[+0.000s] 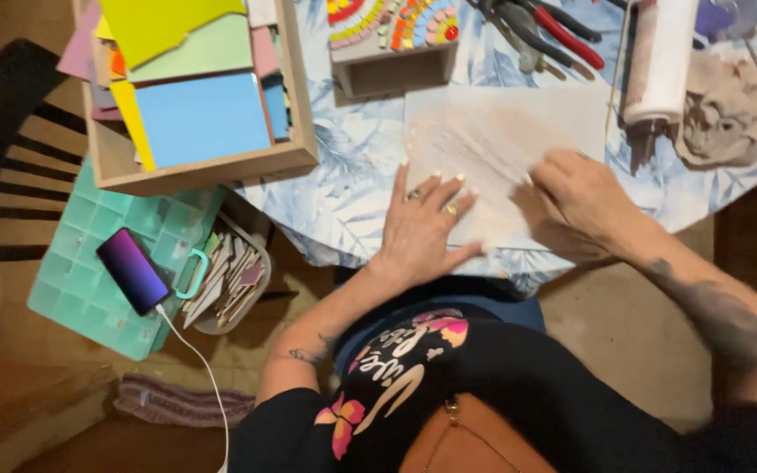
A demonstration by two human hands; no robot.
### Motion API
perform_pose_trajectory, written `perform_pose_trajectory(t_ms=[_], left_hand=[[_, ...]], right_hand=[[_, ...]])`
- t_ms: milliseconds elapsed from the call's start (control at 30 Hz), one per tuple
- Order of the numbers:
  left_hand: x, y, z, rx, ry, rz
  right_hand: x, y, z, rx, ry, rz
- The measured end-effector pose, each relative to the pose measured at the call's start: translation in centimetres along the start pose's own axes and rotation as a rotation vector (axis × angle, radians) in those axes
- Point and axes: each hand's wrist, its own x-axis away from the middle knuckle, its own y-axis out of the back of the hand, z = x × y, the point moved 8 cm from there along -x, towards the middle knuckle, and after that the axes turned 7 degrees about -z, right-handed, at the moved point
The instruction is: Sanding the edges of small mosaic tiles on a piece of sandpaper and placing them onto a decorative box.
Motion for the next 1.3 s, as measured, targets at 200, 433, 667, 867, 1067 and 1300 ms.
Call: perform_pose_trajectory(t_ms=[200, 433, 667, 867, 1067, 1300], left_hand=[[-3.1, 4.5, 0.5, 0.378, 0.111, -0.357], [-3.1, 3.5, 1.5, 0.565, 0.157, -0.402], [-3.6, 4.9, 1.2, 0.677, 0.177, -0.414], [-3.3, 5.4, 1.4, 0.636, 0.156, -0.487], [-2.9, 5.3, 1.3, 0.591, 0.145, -0.540], [-2.7, 5.5, 1.1, 0.588, 0.158, -0.551]], right_hand=[[-5.9, 2.3, 2.6, -0.643, -0.296, -0.267], [-6.4, 2.7, 3.6, -0.704, -0.337, -0.303], [-6.7, 3.4, 3.7, -0.709, -0.359, -0.340], [-6.0, 2.7, 3.0, -0.714, -0.386, -0.351], [-5.9, 2.1, 2.7, -0.806, -0.463, -0.295], [-6.7, 2.5, 3.1, -0.878, -0.495, -0.243]])
